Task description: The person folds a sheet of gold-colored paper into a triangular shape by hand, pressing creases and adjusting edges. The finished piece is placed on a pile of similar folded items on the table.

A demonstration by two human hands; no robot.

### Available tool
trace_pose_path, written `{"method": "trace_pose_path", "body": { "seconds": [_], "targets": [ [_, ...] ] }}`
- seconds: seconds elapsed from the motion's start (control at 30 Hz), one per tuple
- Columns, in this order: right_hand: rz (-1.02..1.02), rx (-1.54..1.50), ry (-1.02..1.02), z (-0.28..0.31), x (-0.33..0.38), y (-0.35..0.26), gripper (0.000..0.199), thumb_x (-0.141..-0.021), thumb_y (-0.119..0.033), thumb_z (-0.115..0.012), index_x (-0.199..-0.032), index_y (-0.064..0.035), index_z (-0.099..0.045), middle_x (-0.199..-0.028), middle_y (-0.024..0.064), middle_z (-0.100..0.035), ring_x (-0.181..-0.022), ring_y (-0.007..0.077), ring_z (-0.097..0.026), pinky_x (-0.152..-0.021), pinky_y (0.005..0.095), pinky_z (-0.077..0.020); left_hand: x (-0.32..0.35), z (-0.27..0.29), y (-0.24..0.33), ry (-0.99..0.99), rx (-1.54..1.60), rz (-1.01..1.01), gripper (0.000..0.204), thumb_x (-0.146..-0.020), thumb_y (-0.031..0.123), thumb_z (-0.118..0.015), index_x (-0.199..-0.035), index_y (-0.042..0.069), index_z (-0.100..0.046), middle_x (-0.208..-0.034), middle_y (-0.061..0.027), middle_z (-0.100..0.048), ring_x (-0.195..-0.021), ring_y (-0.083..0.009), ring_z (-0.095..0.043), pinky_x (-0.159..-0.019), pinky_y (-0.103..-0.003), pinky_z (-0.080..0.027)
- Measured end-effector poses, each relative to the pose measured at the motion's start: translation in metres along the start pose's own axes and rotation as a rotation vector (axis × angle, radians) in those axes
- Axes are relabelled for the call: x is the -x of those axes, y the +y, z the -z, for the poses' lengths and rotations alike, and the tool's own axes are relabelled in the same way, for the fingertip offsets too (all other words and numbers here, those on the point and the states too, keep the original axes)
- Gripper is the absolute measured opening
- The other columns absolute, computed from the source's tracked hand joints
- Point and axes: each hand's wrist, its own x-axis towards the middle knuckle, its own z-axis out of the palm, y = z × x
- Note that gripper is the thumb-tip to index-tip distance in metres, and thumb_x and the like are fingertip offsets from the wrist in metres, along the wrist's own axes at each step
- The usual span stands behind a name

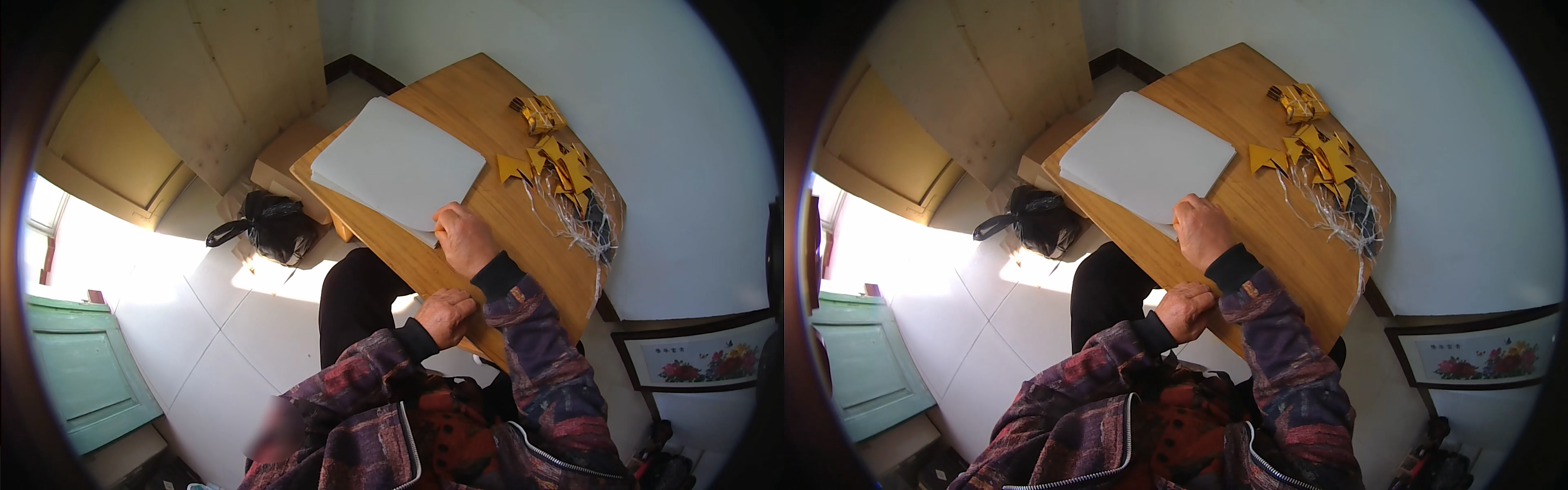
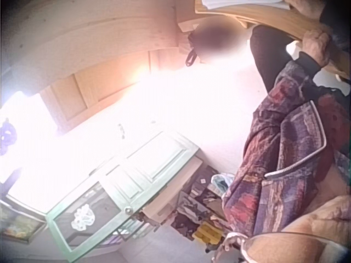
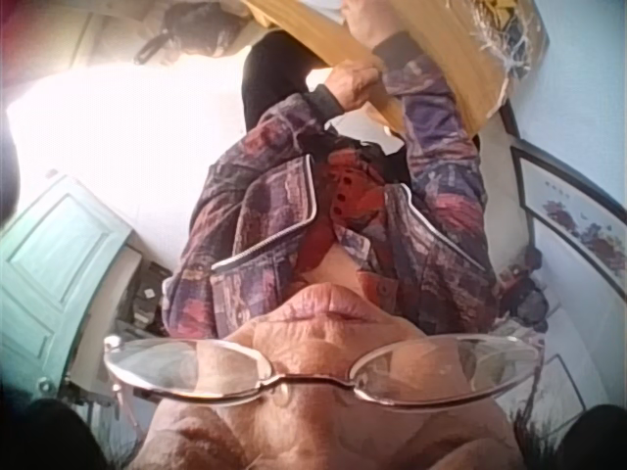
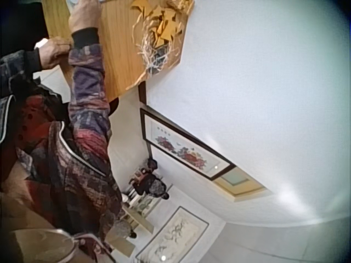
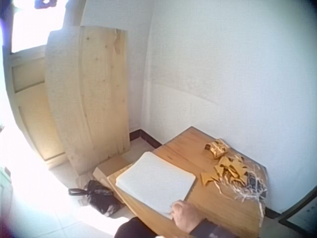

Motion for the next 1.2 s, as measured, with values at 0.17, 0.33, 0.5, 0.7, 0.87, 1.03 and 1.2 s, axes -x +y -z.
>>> {"method": "trace_pose_path", "body": {
  "seconds": [0.17,0.33,0.5,0.7,0.87,1.03,1.2],
  "targets": [
    [-0.113,-0.043,-0.051,0.008,0.000,-0.002,0.008,-0.079,-0.004,-0.065,-0.083,-0.0039,-0.058,-0.088,0.0115,-0.062,-0.080,0.0336,-0.060,-0.066,0.0406,-0.0484,0.000,0.002,0.001,-0.003,0.001,0.001,0.021,-0.069,0.004,-0.064,-0.088,0.004,-0.057,-0.083,-0.0118,-0.055,-0.084,-0.0337,-0.056,-0.071,-0.043,-0.045],
    [-0.199,-0.116,-0.124,0.011,-0.003,-0.003,0.016,-0.075,-0.004,-0.071,-0.078,-0.0026,-0.055,-0.085,0.0112,-0.060,-0.075,0.0315,-0.059,-0.064,0.0397,-0.0476,-0.001,0.002,0.001,-0.005,0.003,0.000,0.019,-0.070,0.004,-0.064,-0.087,0.004,-0.057,-0.082,-0.0116,-0.055,-0.084,-0.0335,-0.056,-0.071,-0.043,-0.044],
    [-0.260,-0.286,-0.163,0.015,-0.003,0.001,0.017,-0.077,-0.003,-0.070,-0.077,-0.0005,-0.053,-0.088,0.0119,-0.063,-0.075,0.0289,-0.060,-0.067,0.0368,-0.0484,0.000,0.001,0.000,0.005,0.006,-0.001,0.019,-0.069,0.004,-0.065,-0.087,0.004,-0.057,-0.082,-0.0119,-0.054,-0.083,-0.0340,-0.056,-0.070,-0.043,-0.045],
    [-0.239,-0.176,-0.010,0.041,0.037,0.006,0.013,-0.080,-0.001,-0.066,-0.083,-0.0015,-0.053,-0.083,0.0131,-0.065,-0.074,0.0312,-0.064,-0.064,0.0377,-0.0498,0.000,0.001,-0.003,0.007,0.018,-0.005,0.018,-0.070,0.001,-0.066,-0.087,0.003,-0.058,-0.078,-0.0137,-0.055,-0.076,-0.0360,-0.056,-0.065,-0.044,-0.046],
    [-0.313,-0.023,-0.016,0.074,0.126,0.003,0.012,-0.081,-0.002,-0.065,-0.086,-0.0048,-0.055,-0.081,0.0113,-0.065,-0.076,0.0331,-0.064,-0.063,0.0401,-0.0496,-0.006,0.004,0.004,0.016,0.017,-0.014,0.014,-0.075,0.001,-0.068,-0.088,0.003,-0.062,-0.076,-0.0128,-0.059,-0.070,-0.0338,-0.059,-0.061,-0.040,-0.046],
    [-0.334,-0.085,0.006,0.089,0.211,-0.006,0.012,-0.081,0.000,-0.063,-0.086,-0.0066,-0.054,-0.085,0.0068,-0.066,-0.080,0.0293,-0.063,-0.066,0.0383,-0.0499,-0.009,0.009,0.042,0.018,-0.281,-0.140,0.025,-0.068,0.010,-0.080,-0.088,0.010,-0.065,-0.086,-0.0061,-0.064,-0.076,-0.0270,-0.061,-0.065,-0.038,-0.046],
    [-0.445,-0.150,0.004,0.101,0.263,-0.018,0.007,-0.085,-0.004,-0.060,-0.088,-0.0057,-0.054,-0.092,0.0072,-0.067,-0.085,0.0291,-0.063,-0.070,0.0382,-0.0500,-0.017,-0.002,0.058,-0.365,-0.562,-0.095,0.073,-0.071,0.033,-0.078,-0.138,0.023,-0.050,-0.146,-0.0063,-0.041,-0.133,-0.0299,-0.038,-0.103,-0.049,-0.034]
  ]
}}
